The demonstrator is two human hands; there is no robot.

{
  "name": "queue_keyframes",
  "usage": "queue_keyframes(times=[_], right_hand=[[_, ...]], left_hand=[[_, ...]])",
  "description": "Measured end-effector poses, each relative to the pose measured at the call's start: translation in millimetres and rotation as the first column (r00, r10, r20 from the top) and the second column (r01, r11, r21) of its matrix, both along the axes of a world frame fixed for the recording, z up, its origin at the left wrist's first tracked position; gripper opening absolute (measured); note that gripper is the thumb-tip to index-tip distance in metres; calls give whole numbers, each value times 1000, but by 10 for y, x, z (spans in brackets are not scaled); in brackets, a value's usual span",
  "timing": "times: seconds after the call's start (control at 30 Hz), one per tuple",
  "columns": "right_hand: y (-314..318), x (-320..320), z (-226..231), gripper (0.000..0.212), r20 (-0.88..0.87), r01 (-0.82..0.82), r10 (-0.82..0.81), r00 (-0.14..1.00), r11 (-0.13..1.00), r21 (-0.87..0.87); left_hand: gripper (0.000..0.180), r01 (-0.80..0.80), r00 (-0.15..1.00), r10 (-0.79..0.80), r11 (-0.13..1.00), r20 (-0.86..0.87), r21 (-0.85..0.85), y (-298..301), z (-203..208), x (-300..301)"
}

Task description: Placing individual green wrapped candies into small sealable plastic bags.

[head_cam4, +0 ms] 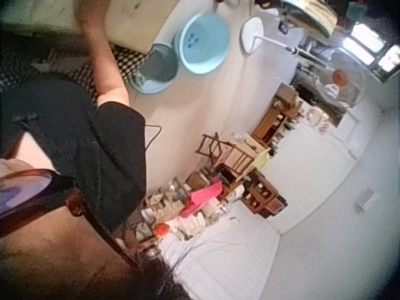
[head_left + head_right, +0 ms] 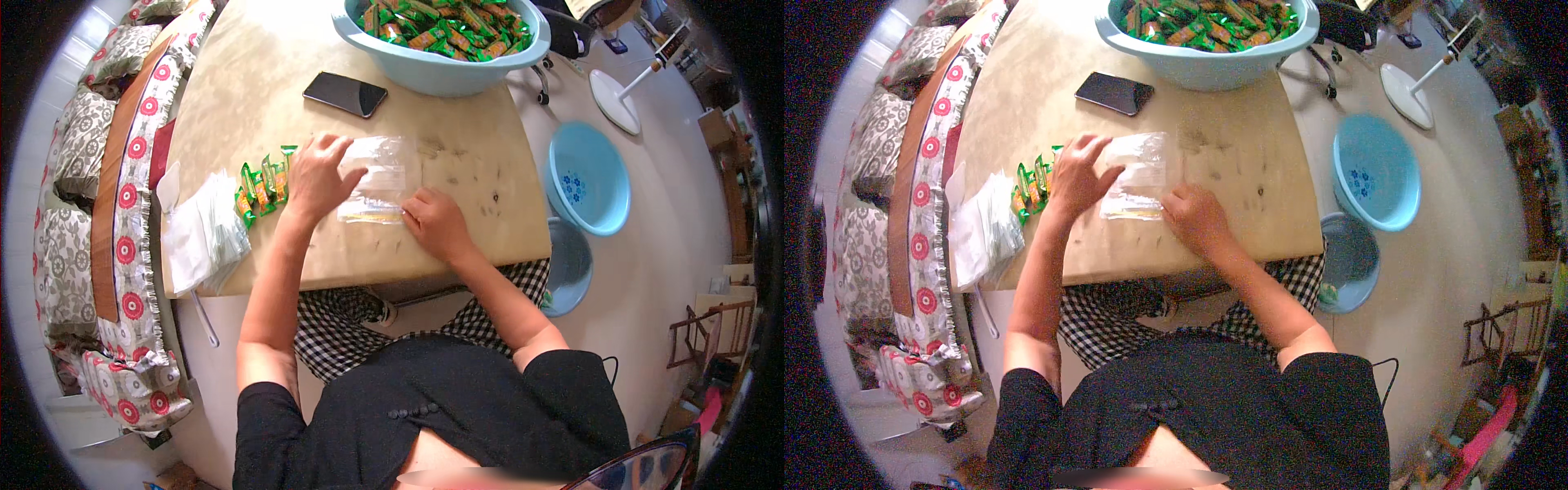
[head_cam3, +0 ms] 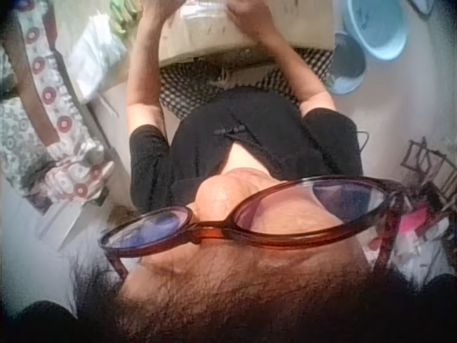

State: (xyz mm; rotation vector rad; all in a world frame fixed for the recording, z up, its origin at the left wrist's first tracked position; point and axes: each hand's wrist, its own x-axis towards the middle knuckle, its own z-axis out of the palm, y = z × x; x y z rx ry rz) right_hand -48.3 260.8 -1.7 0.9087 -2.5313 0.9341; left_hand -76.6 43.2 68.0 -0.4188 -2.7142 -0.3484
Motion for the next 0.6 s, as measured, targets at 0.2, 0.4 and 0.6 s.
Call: queue_keyframes(times=[0.2, 0.4, 0.6], right_hand=[[-27, -16, -35, 6, 6, -25, 25, 1000, 999, -24], [-62, 8, 39, 7, 81, -22, 25, 996, 999, -38], [-38, 19, 78, 6, 193, 22, -19, 981, 1000, -16]], left_hand=[[24, 71, 996, -82, 948, -22, -309, -81, -193, -1101], [39, 30, 999, -15, 840, 31, -541, -360, -555, -1792], [37, 33, 983, 74, 827, 167, -561, -450, -550, -1998]])
